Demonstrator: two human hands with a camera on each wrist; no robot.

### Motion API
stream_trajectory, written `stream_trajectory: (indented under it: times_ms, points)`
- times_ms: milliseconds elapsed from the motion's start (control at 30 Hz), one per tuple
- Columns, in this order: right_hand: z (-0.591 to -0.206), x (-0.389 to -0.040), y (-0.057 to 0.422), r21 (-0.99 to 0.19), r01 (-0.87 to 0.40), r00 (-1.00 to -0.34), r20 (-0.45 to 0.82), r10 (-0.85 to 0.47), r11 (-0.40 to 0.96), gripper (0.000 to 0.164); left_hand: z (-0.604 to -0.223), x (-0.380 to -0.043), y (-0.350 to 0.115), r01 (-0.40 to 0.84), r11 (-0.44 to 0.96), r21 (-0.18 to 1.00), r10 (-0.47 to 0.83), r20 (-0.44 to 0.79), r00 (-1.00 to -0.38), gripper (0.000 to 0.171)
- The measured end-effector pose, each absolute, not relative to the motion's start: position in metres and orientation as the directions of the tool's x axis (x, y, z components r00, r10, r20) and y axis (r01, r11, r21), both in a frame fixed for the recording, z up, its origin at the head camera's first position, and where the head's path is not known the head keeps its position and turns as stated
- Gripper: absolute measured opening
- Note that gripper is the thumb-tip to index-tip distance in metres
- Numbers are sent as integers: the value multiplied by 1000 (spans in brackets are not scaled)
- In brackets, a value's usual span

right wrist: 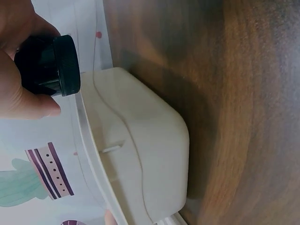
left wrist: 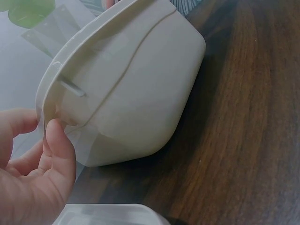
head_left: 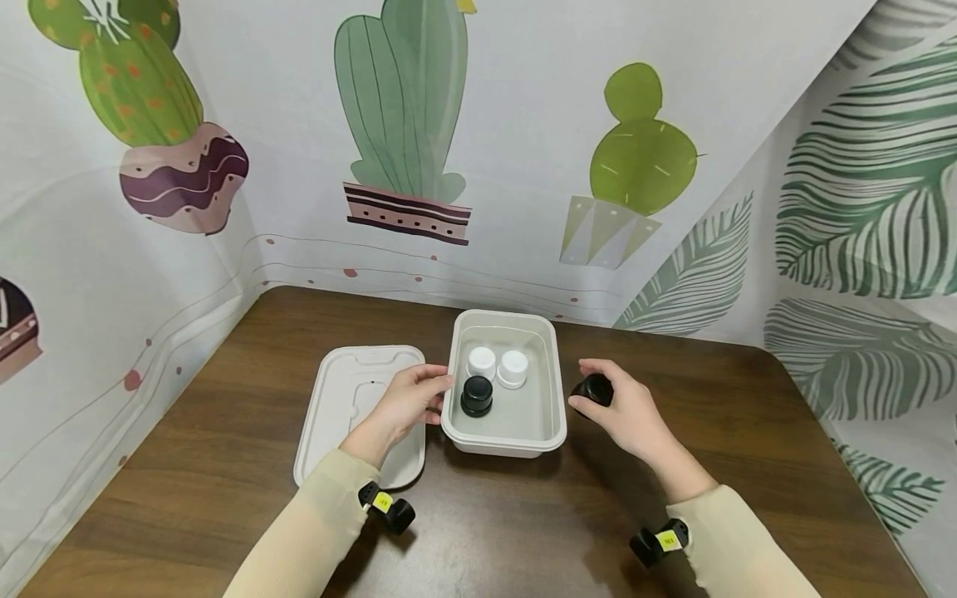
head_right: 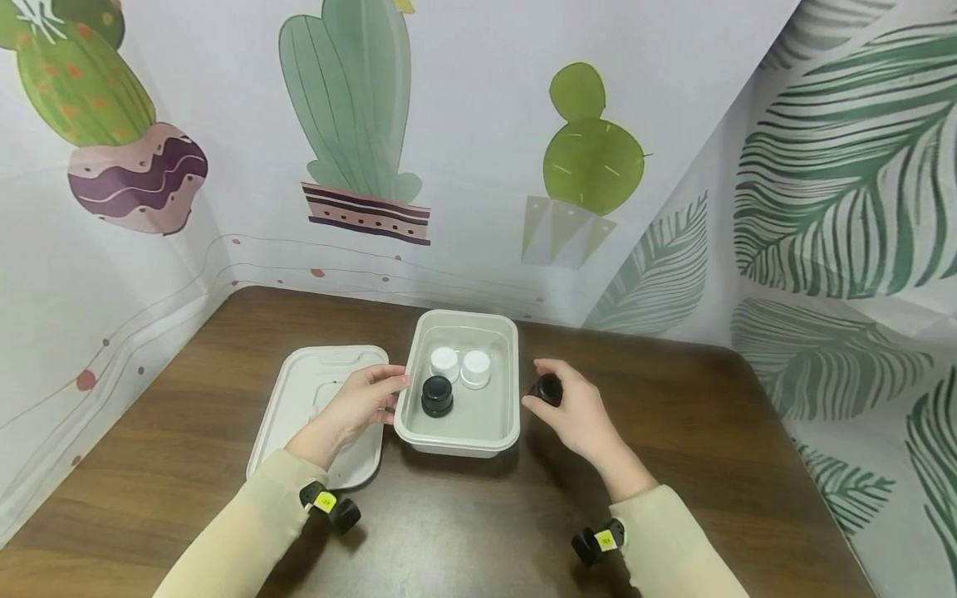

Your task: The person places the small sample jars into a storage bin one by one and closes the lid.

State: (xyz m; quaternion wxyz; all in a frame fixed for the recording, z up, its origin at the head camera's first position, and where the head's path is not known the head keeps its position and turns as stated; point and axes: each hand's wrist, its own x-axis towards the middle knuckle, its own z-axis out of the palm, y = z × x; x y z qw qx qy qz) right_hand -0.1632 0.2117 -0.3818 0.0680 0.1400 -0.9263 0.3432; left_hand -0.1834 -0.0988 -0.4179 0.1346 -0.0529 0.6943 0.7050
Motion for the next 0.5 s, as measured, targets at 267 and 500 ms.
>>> stream_trajectory:
  times_ms: [267, 500]
  points:
    - [-375, -163, 203, -633, -327, -945, 231, -232, 702, 51, -419, -184, -99, -265, 0, 964, 116, -263, -958, 37]
    - [-372, -163, 195, -640, -340, -940, 226, -254, 689, 51, -418, -184, -99, -265, -2, 964, 116, -263, -958, 36]
